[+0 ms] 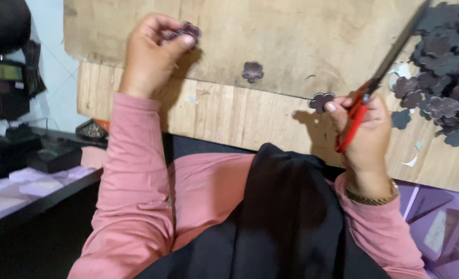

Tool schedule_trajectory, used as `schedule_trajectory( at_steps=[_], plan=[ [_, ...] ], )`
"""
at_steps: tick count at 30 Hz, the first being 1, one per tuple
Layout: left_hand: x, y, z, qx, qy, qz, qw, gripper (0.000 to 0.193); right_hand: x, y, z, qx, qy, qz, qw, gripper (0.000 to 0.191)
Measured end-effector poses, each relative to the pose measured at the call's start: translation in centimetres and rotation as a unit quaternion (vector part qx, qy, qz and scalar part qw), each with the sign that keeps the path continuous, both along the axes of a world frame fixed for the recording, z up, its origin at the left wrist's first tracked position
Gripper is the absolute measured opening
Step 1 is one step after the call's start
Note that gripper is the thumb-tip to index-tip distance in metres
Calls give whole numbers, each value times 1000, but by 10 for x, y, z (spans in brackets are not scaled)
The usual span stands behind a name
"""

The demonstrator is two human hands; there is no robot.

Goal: The person trims excess material from the edges of small flower-shaped leather pieces using red-handled scissors, working one piece at a time. They place each trimmed piece on the workbench and set finished pieces aside, continuing through a pile of cut pieces.

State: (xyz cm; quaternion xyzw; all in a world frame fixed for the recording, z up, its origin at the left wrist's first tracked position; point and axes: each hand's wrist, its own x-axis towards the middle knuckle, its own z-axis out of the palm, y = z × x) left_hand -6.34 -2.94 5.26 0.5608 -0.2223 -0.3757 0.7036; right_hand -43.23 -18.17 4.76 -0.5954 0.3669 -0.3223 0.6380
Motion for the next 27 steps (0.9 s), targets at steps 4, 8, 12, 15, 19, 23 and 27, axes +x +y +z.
schedule_trajectory(
  at_steps=[4, 8, 12, 15, 19, 23, 27],
  plan=[
    [-45, -45, 23, 5, -99, -130, 987, 19, -8, -9, -26, 28, 4, -47, 998, 26],
    [-100, -91, 47, 67, -68, -202, 975, 19, -25, -11, -31, 52, -18, -86, 995, 25],
    [-161, -131, 71, 4, -81, -257, 963, 16, -38, -16, -30, 109, -88, -129, 982, 24],
    [-212, -156, 87, -67, -103, -323, 938, 17, -46, -21, -27, 57, -27, -138, 988, 21],
    [-311, -187, 90, -121, -298, -364, 874, 23, -52, -24, -19, 86, -65, -89, 990, 19],
    [-422, -223, 65, -16, -308, -476, 823, 24, -37, -30, -26, 73, -42, -125, 989, 25],
    [-488, -251, 22, 14, -375, -489, 787, 16, -36, -34, -42, 74, -29, -133, 988, 26]
  ],
)
